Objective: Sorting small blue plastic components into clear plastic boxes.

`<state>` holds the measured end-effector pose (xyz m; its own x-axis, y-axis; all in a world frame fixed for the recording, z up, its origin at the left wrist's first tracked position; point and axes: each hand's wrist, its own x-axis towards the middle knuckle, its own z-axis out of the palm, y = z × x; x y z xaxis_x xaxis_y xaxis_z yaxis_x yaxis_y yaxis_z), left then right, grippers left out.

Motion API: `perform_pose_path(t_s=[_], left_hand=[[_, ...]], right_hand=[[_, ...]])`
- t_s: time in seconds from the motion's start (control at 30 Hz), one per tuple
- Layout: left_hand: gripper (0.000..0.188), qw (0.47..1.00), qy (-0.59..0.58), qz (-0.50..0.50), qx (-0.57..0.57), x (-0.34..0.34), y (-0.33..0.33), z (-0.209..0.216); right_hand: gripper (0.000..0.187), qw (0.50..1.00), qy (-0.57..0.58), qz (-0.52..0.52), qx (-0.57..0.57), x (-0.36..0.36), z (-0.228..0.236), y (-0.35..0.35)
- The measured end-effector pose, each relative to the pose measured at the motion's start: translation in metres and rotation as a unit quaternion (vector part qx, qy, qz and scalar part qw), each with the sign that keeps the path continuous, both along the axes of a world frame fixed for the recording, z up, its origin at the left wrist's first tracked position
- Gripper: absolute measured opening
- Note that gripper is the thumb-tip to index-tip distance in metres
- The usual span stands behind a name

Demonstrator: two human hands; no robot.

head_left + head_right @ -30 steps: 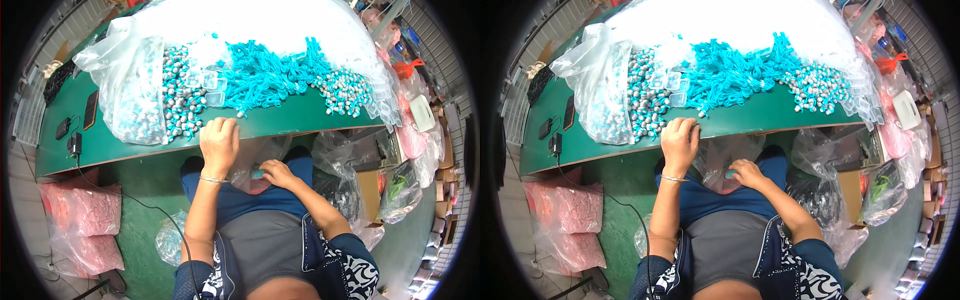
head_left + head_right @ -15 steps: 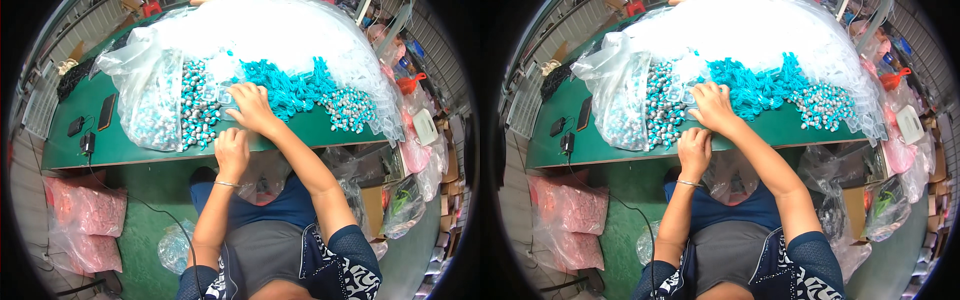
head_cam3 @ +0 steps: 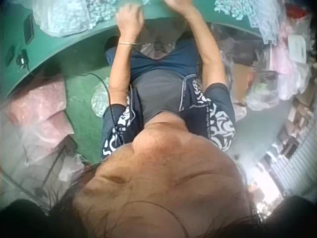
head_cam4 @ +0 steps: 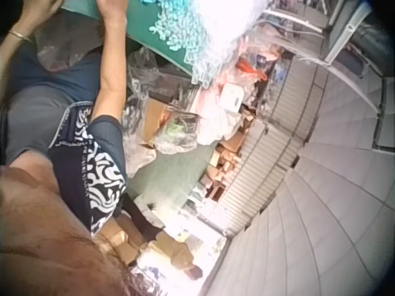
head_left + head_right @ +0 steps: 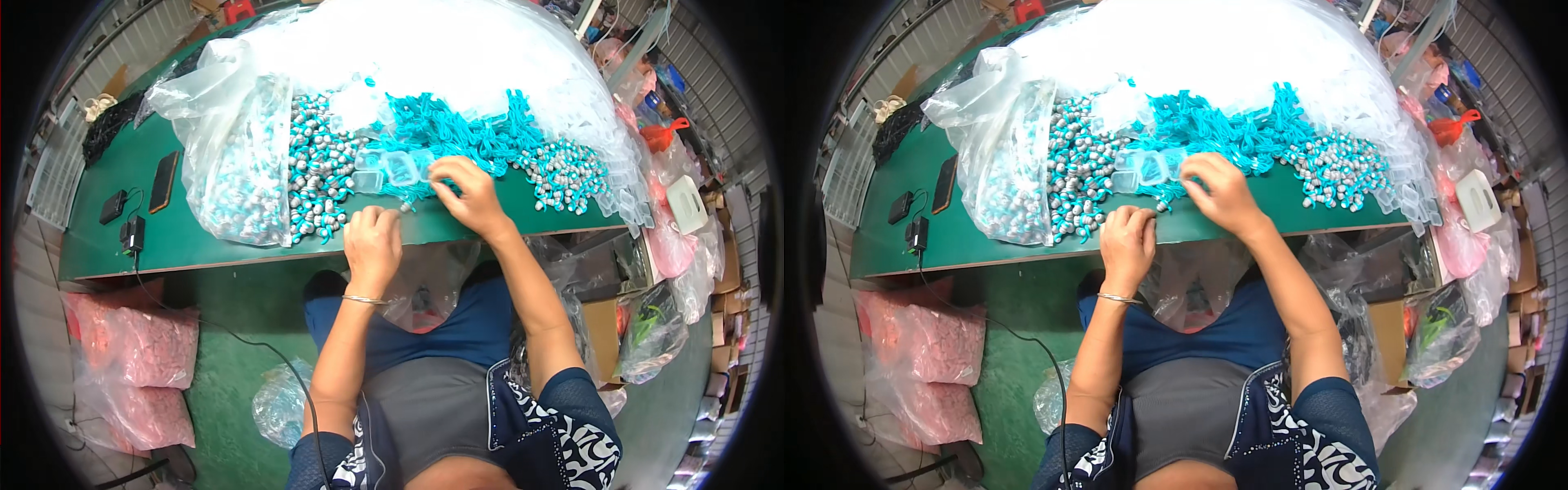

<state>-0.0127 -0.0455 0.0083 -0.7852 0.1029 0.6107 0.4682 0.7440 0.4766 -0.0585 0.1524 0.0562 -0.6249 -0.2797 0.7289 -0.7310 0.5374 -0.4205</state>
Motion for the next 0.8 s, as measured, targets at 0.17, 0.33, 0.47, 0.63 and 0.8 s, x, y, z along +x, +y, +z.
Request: perform_pose_path(t_s=[0.17,0.33,0.47,0.63,0.8], left_hand=[[0.015,1.000,-0.025,0.004,-0.007,-0.002,-0.001,0.007],[0.020,0.999,-0.021,0.004,-0.024,-0.013,0.011,0.007],[0.021,0.998,-0.036,0.009,-0.042,-0.017,0.014,0.006],[0.018,0.999,-0.024,-0.012,0.018,-0.015,0.012,0.003],[0.020,0.994,-0.082,-0.046,0.051,-0.011,0.008,0.001]], right_hand=[[0.016,0.993,-0.111,0.032,0.031,0.024,-0.011,0.063],[0.024,0.984,-0.160,0.061,0.056,0.022,-0.017,0.074],[0.024,0.991,-0.046,-0.030,0.124,0.030,-0.012,0.058],[0.017,0.988,-0.023,-0.069,0.135,0.054,-0.012,0.033],[0.018,0.987,-0.034,-0.094,0.128,0.059,-0.022,0.035]])
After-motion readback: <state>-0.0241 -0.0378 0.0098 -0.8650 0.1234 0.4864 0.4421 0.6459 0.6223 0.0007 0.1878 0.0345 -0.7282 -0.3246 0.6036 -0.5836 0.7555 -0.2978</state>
